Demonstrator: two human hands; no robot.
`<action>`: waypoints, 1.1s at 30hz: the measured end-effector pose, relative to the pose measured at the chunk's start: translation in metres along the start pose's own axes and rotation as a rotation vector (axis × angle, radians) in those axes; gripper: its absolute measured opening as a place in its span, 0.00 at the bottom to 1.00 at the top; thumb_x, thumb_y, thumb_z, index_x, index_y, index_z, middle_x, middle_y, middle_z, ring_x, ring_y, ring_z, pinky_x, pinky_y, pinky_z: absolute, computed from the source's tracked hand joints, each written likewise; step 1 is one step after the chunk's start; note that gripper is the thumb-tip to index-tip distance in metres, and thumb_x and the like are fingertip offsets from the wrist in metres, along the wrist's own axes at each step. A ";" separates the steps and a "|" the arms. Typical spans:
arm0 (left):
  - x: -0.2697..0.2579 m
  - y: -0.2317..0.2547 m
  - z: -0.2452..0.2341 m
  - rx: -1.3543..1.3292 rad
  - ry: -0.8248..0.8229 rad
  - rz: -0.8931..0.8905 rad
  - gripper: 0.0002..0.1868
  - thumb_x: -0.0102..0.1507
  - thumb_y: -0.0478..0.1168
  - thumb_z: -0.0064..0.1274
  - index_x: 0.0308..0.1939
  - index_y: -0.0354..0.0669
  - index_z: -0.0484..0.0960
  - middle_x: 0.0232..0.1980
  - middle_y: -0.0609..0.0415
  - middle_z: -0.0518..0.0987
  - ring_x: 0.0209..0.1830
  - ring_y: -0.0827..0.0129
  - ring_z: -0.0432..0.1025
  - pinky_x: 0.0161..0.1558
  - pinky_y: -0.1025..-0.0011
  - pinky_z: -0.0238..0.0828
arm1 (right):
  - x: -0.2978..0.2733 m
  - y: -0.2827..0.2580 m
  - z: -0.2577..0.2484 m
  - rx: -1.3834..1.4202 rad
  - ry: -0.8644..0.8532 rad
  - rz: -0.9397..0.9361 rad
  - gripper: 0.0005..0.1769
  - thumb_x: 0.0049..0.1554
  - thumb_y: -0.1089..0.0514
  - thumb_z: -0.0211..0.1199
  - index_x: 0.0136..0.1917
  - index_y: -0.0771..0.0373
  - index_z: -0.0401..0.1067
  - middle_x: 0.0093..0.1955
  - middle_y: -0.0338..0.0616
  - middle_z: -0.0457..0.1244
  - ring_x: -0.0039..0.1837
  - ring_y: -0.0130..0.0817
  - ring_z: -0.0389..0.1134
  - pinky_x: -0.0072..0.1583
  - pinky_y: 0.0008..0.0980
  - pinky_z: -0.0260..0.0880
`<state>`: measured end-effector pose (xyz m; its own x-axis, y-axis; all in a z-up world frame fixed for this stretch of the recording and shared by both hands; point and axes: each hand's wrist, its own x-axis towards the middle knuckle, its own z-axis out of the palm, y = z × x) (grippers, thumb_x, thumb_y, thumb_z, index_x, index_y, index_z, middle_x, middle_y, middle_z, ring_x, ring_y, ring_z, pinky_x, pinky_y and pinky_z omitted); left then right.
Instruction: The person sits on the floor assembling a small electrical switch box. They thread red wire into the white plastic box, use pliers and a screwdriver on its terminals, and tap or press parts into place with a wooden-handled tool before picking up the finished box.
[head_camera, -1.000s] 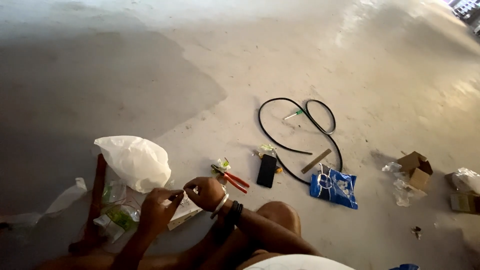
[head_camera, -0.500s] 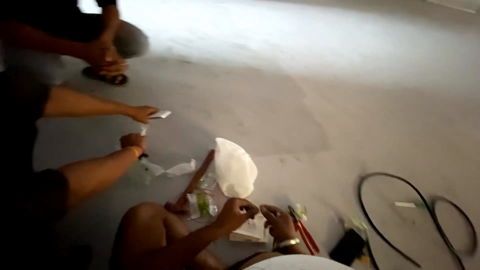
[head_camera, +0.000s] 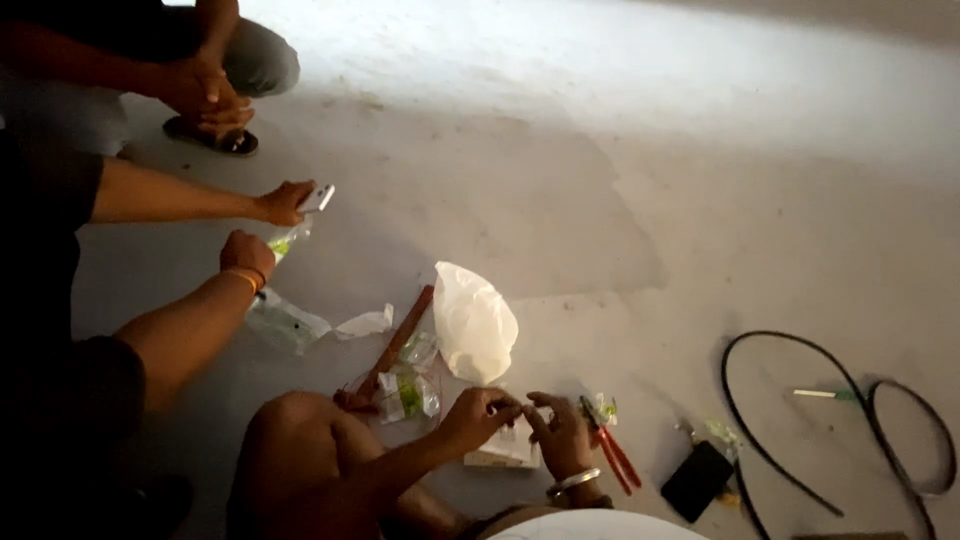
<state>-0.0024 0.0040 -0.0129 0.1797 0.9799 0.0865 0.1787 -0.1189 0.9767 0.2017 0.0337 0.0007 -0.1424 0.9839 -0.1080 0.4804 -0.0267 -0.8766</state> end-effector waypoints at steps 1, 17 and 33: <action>0.001 -0.005 -0.001 -0.002 -0.007 -0.017 0.17 0.67 0.51 0.57 0.41 0.40 0.88 0.33 0.55 0.86 0.30 0.74 0.78 0.36 0.71 0.72 | 0.000 0.008 0.003 0.005 -0.006 0.017 0.22 0.54 0.48 0.68 0.53 0.66 0.79 0.36 0.42 0.71 0.29 0.29 0.70 0.34 0.31 0.70; -0.007 -0.075 0.008 0.517 -0.199 -0.087 0.20 0.69 0.54 0.48 0.44 0.44 0.87 0.38 0.41 0.84 0.39 0.48 0.78 0.46 0.50 0.72 | 0.000 0.069 0.014 -0.535 -0.193 -0.016 0.17 0.63 0.50 0.57 0.62 0.57 0.74 0.50 0.49 0.72 0.50 0.42 0.73 0.54 0.43 0.75; 0.002 -0.104 0.013 0.671 -0.143 -0.059 0.13 0.64 0.45 0.51 0.39 0.40 0.84 0.32 0.41 0.81 0.32 0.46 0.78 0.39 0.47 0.73 | -0.022 0.016 0.027 -0.296 0.014 -0.401 0.22 0.63 0.63 0.60 0.70 0.62 0.64 0.52 0.52 0.67 0.52 0.43 0.73 0.53 0.38 0.76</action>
<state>-0.0083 0.0162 -0.1164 0.2687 0.9626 -0.0349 0.7444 -0.1845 0.6418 0.1894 0.0066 -0.0230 -0.3557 0.9088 0.2182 0.6153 0.4035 -0.6772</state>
